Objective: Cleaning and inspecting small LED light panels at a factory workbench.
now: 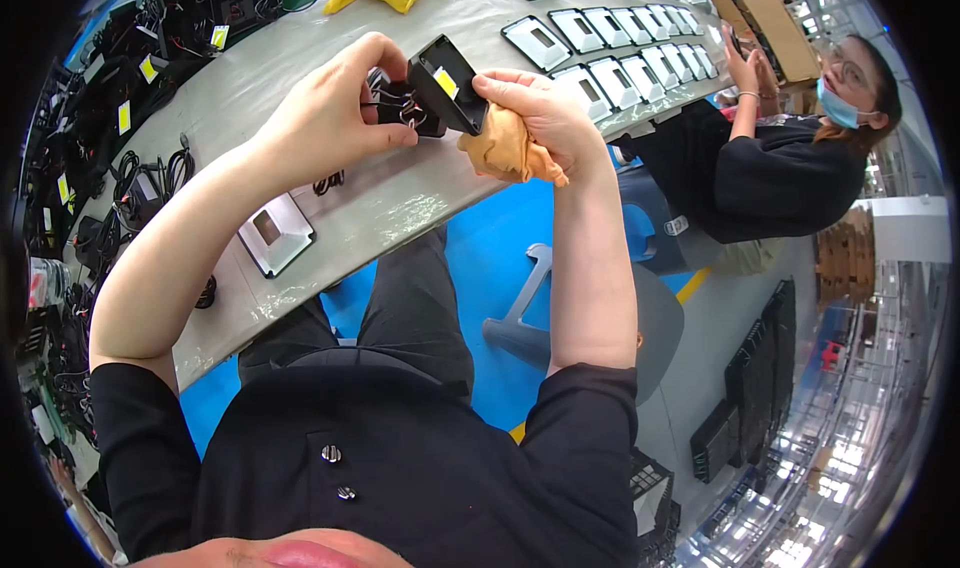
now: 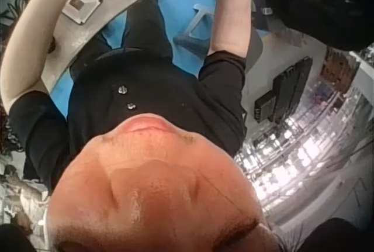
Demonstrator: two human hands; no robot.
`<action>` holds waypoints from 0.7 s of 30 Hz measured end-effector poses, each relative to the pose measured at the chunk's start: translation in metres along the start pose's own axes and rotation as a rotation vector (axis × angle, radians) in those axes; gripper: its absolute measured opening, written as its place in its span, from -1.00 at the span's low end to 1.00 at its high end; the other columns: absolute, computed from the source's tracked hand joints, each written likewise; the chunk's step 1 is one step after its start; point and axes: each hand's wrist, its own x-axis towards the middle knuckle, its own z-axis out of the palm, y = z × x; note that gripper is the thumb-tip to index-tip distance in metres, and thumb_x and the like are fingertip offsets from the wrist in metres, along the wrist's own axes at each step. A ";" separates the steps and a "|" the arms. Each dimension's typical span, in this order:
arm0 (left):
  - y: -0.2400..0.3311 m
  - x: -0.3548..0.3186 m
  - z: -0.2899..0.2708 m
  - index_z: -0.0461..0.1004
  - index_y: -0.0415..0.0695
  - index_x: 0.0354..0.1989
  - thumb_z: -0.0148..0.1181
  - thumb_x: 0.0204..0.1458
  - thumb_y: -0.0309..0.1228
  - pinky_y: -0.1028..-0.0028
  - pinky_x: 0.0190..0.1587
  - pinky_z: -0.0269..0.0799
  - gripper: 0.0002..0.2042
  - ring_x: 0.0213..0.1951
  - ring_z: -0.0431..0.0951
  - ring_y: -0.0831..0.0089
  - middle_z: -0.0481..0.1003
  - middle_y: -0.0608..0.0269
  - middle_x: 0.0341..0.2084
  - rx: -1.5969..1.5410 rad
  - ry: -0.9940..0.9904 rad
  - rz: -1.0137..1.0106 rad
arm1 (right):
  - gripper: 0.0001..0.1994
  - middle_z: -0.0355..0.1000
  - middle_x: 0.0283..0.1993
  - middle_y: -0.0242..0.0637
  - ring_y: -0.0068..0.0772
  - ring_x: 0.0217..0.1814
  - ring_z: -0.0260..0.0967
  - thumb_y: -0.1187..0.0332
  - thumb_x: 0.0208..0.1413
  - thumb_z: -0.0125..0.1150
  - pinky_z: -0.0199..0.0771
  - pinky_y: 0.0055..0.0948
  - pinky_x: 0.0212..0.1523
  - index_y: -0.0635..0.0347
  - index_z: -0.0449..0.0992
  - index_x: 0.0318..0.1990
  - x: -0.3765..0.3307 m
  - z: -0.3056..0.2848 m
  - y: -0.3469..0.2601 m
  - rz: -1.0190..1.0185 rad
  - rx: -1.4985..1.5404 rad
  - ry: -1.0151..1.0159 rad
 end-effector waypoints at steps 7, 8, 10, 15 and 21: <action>-0.010 -0.005 -0.004 0.42 -0.04 -0.06 0.34 -0.16 -0.13 0.20 0.14 0.26 -0.53 -0.05 0.47 0.24 0.43 0.15 -0.13 0.228 -0.082 -0.062 | -0.80 0.50 -0.39 -0.22 -0.48 -0.48 0.50 0.35 0.18 0.07 0.54 -0.54 -0.48 0.34 0.48 -0.22 0.004 -0.002 0.005 -0.004 -0.010 -0.001; -0.010 -0.004 -0.002 0.42 -0.04 -0.06 0.34 -0.16 -0.13 0.20 0.14 0.26 -0.53 -0.05 0.47 0.24 0.43 0.15 -0.13 0.226 -0.081 -0.065 | -0.78 0.50 -0.40 -0.15 -0.39 -0.53 0.49 0.32 0.17 0.11 0.56 -0.44 -0.53 0.35 0.49 -0.24 0.005 -0.004 0.008 -0.004 0.033 0.028; -0.008 -0.001 0.003 0.45 -0.02 -0.10 0.32 -0.13 -0.12 0.08 0.19 0.13 -0.57 -0.02 0.46 0.30 0.45 0.20 -0.15 0.312 -0.067 -0.058 | -0.80 0.50 -0.38 -0.21 -0.49 -0.44 0.49 0.34 0.17 0.09 0.54 -0.52 -0.45 0.33 0.48 -0.22 0.003 -0.007 0.005 0.022 0.051 -0.059; -0.024 0.008 0.012 0.46 -0.03 -0.13 0.29 -0.10 -0.11 0.04 0.19 0.09 -0.61 -0.02 0.46 0.31 0.52 0.24 -0.30 0.325 -0.041 0.064 | -0.77 0.53 -0.32 -0.25 -0.58 -0.36 0.50 0.26 0.22 0.10 0.53 -0.59 -0.37 0.27 0.49 -0.19 0.005 0.010 0.005 -0.008 0.152 0.057; -0.023 0.017 -0.002 0.51 -0.18 -0.12 0.27 -0.02 -0.12 0.51 -0.15 0.39 -0.59 -0.31 0.51 0.49 0.56 0.28 -0.33 -0.475 -0.082 -0.217 | -0.55 0.44 -0.17 -0.16 -0.45 -0.32 0.46 0.20 0.16 0.17 0.51 -0.50 -0.33 0.32 0.33 0.09 -0.001 0.043 0.002 -0.240 -0.112 0.214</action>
